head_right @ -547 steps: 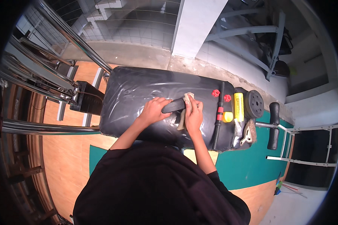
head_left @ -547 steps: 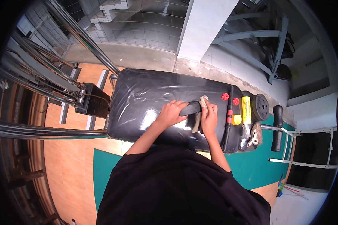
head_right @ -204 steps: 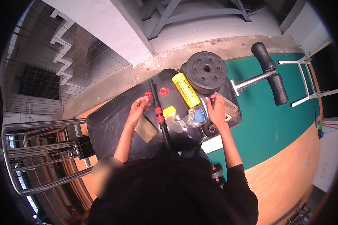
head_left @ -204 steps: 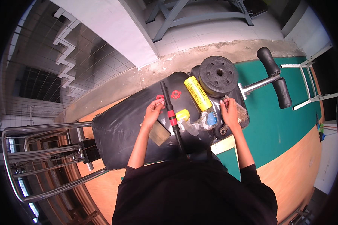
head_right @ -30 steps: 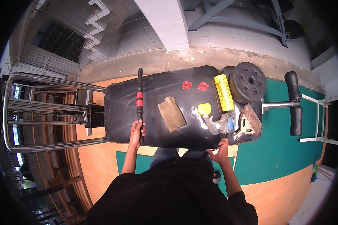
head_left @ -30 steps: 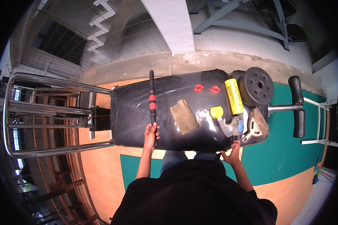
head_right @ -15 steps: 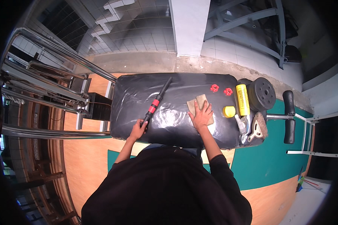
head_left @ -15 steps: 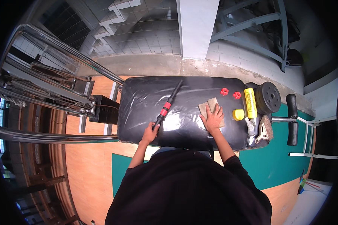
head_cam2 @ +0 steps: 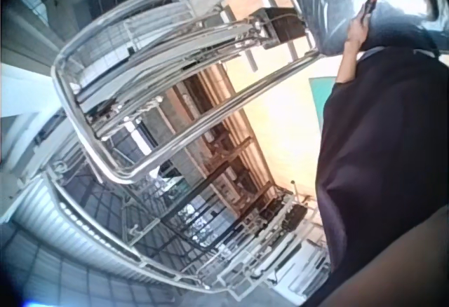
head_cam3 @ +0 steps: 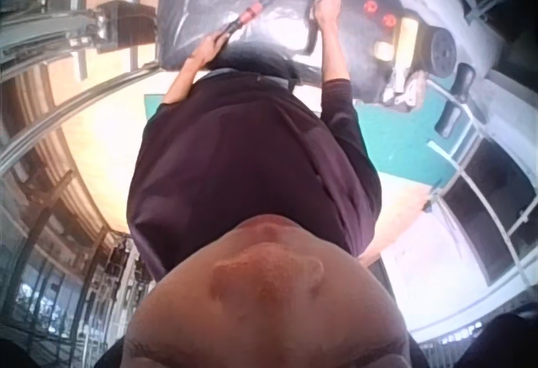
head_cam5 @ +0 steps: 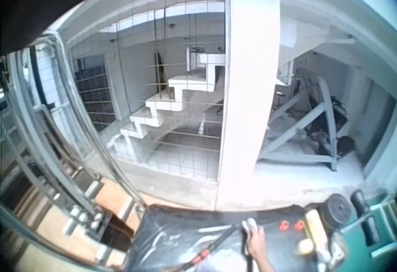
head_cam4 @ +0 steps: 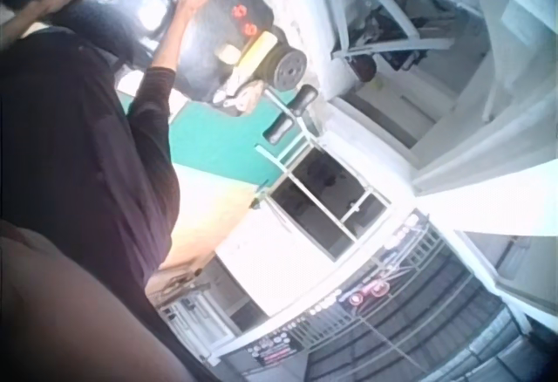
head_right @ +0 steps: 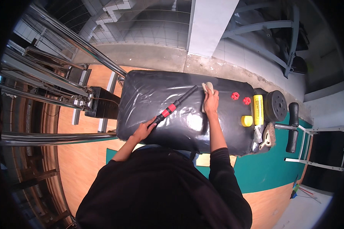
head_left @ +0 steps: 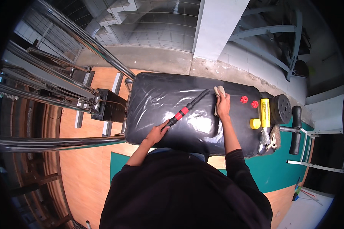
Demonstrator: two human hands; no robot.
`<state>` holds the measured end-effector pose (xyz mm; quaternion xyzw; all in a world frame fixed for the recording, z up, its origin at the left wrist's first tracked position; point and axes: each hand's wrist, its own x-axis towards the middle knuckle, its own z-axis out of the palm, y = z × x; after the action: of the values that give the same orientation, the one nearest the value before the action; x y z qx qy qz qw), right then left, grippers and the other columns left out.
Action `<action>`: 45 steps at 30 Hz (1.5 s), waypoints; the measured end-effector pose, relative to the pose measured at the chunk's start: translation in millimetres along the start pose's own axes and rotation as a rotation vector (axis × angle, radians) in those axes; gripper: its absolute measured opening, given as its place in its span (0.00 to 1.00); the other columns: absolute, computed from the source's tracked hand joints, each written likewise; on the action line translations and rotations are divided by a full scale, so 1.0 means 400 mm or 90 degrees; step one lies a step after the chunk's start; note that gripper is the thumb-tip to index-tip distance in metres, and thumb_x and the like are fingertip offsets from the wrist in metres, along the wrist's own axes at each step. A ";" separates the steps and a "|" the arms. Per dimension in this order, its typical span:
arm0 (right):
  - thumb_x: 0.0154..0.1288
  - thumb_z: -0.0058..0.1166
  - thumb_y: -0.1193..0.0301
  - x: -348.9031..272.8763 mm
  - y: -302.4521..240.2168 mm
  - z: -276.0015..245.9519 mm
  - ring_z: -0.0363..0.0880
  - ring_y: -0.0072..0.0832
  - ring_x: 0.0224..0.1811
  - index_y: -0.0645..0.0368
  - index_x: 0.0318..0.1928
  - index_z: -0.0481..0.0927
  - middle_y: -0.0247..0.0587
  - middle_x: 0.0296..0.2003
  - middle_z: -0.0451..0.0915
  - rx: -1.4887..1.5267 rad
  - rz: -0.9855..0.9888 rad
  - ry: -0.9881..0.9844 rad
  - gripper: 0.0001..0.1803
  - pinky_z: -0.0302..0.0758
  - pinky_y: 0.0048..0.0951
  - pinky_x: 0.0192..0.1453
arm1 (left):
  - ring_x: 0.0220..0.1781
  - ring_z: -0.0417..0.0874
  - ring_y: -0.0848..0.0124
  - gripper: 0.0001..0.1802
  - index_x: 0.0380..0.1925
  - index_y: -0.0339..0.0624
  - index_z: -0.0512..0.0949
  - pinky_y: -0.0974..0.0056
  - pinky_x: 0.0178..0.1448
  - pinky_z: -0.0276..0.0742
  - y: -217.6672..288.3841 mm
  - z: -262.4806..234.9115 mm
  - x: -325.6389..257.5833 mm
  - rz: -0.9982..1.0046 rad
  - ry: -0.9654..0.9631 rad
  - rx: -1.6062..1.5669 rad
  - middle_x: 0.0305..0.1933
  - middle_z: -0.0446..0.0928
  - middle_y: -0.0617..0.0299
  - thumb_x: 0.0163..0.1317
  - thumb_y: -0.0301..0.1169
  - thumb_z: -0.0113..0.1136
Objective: The person wipes a black padded bench with a cloth, then assembles a dumbbell by sliding weight plates onto a bar and securing them with red collars. The person lifts the dumbbell and places it on the floor, then picks up another dumbbell and returns it to the bench.
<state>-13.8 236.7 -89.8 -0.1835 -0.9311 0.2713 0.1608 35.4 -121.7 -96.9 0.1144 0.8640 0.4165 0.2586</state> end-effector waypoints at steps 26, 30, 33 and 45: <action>0.59 0.49 0.75 0.055 -0.123 0.114 0.69 0.43 0.47 0.39 0.52 0.75 0.41 0.49 0.70 -0.129 -0.219 -0.171 0.20 0.73 0.41 0.49 | 0.15 0.61 0.83 0.20 0.56 0.49 0.65 0.76 0.16 0.58 -0.023 -0.077 0.020 -0.375 -0.396 -0.702 0.21 0.65 0.70 0.70 0.46 0.44; 0.61 0.51 0.71 0.134 -0.102 0.151 0.68 0.45 0.48 0.47 0.58 0.69 0.44 0.50 0.69 -0.119 -0.088 -0.177 0.23 0.71 0.42 0.51 | 0.21 0.71 0.81 0.17 0.45 0.44 0.67 0.73 0.19 0.67 0.012 -0.064 0.013 -0.232 -0.256 -0.469 0.27 0.71 0.67 0.63 0.39 0.58; 0.60 0.54 0.70 0.136 -0.076 0.171 0.67 0.46 0.49 0.52 0.59 0.67 0.46 0.50 0.68 -0.096 -0.082 -0.169 0.25 0.69 0.42 0.52 | 0.28 0.74 0.77 0.20 0.43 0.41 0.70 0.68 0.26 0.73 -0.041 -0.031 0.004 -0.114 -0.017 -0.327 0.33 0.72 0.67 0.55 0.36 0.67; 0.57 0.47 0.79 -0.031 -0.169 0.119 0.68 0.44 0.48 0.50 0.59 0.67 0.43 0.51 0.68 -0.097 -0.298 -0.268 0.27 0.71 0.41 0.53 | 0.16 0.70 0.82 0.16 0.44 0.41 0.73 0.73 0.18 0.67 -0.013 -0.064 0.002 -0.213 -0.153 -0.406 0.26 0.77 0.64 0.64 0.40 0.56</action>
<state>-39.2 157.0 -92.4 0.0842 -0.9784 0.1887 0.0087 20.8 -141.7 -87.9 -0.0666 0.6612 0.6002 0.4450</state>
